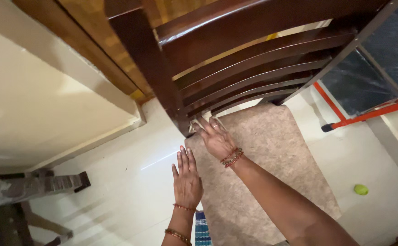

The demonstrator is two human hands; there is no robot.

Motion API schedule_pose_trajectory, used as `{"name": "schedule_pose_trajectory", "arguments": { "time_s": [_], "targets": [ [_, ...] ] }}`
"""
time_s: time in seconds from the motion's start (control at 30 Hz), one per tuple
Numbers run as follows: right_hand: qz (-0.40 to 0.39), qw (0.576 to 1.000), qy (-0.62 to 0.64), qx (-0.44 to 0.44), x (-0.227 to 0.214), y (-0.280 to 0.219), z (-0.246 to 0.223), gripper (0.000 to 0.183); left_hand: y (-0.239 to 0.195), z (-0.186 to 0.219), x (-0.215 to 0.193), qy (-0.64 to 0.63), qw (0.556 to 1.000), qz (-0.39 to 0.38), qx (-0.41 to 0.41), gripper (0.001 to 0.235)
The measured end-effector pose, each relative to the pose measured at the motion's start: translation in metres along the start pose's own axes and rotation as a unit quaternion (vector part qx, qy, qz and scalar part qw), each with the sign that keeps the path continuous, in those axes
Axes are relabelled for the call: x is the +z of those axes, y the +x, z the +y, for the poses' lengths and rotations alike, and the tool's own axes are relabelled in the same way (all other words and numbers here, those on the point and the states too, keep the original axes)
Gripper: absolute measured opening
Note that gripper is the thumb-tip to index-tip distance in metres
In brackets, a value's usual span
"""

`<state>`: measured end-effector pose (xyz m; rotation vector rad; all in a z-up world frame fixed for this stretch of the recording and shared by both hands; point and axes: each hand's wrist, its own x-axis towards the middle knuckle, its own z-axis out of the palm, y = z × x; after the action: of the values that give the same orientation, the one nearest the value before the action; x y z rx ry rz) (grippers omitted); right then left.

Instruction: The person wipes the wooden backrest and the fabric seat of a dining chair using a white cloth. The person cleans the chair thoroughly, moving from the backrest to the seat.

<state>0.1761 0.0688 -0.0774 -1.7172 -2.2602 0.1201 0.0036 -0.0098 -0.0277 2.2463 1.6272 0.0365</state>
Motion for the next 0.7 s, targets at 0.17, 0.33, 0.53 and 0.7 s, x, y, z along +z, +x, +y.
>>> {"name": "schedule_pose_trajectory", "arguments": {
  "time_s": [0.17,0.33,0.53,0.7],
  "targets": [
    [-0.084,0.994,-0.059,0.033,0.001,-0.015,0.066,0.038,0.006,0.010,0.007,0.040,0.998,-0.046,0.003,0.094],
    [-0.015,0.985,-0.154,0.073,-0.035,-0.046,0.158,0.060,0.013,0.020,0.011,0.025,0.999,-0.043,0.020,0.093],
    [0.073,0.966,-0.079,0.235,-0.067,-0.064,0.190,0.067,0.018,0.052,0.014,0.030,0.997,-0.068,0.036,0.093],
    [0.006,0.928,0.029,0.371,-0.110,-0.076,0.185,0.044,0.023,0.080,-0.009,-0.034,0.995,-0.082,0.045,0.095]
  ]
}}
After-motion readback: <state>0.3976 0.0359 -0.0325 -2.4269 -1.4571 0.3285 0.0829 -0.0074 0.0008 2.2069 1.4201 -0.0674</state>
